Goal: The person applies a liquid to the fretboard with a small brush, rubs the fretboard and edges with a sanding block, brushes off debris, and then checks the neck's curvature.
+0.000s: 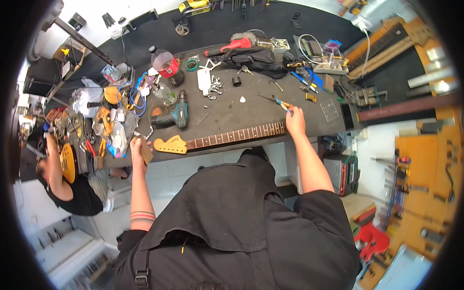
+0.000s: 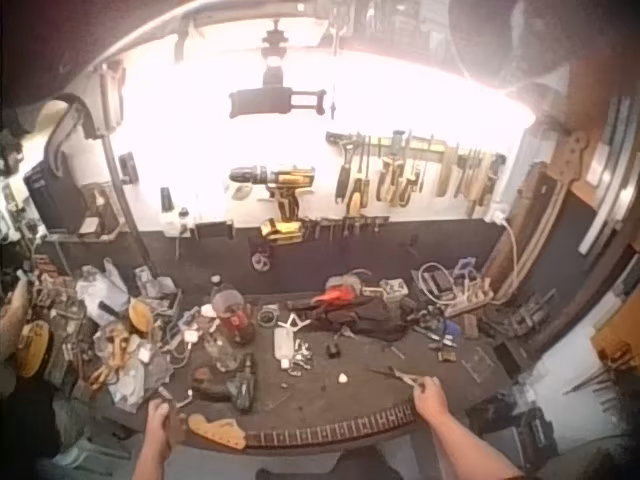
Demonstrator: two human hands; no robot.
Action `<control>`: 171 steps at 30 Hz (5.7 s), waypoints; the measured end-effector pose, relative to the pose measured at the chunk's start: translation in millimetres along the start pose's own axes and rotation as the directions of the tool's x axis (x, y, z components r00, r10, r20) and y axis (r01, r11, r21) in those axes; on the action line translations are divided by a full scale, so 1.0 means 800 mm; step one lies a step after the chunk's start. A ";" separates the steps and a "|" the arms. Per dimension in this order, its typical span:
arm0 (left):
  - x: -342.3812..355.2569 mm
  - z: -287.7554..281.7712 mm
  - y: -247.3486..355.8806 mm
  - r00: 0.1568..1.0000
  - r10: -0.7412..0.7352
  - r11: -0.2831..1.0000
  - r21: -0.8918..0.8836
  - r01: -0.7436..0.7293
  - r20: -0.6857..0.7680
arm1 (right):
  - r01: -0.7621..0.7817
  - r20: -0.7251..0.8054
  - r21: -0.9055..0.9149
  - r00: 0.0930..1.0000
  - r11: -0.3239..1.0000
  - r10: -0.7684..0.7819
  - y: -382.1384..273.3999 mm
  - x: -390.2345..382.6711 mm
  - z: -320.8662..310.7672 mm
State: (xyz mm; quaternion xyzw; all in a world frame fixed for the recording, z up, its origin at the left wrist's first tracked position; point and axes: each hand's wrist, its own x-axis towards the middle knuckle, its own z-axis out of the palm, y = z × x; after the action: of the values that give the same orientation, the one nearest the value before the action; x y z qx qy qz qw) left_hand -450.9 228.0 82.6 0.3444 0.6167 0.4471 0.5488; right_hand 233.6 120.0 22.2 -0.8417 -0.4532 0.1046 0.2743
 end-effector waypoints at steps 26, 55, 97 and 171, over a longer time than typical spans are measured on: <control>-0.190 0.334 -0.177 0.882 0.467 0.260 0.963 -0.073 -0.059 | 0.807 0.486 0.323 0.306 0.494 -0.819 0.075 0.042 0.010; -0.211 0.430 -0.220 0.805 0.593 0.310 0.930 -0.196 -0.028 | 0.891 0.490 0.265 0.205 0.369 -0.847 0.079 0.063 0.018; -0.175 0.382 -0.173 0.871 0.489 0.276 0.942 -0.192 0.034 | 0.885 0.502 0.259 0.219 0.386 -0.837 0.081 0.060 0.013; -0.248 0.642 -0.185 0.823 0.427 0.285 0.808 -0.515 0.374 | 0.782 0.367 0.318 0.420 0.536 -0.830 0.093 0.059 0.021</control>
State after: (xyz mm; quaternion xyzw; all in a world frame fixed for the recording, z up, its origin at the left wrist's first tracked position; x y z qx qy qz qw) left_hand 96.9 81.8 19.6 0.7617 0.6017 0.1840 0.1545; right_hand 306.0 132.0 -29.6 -0.4515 -0.8470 0.1855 0.2106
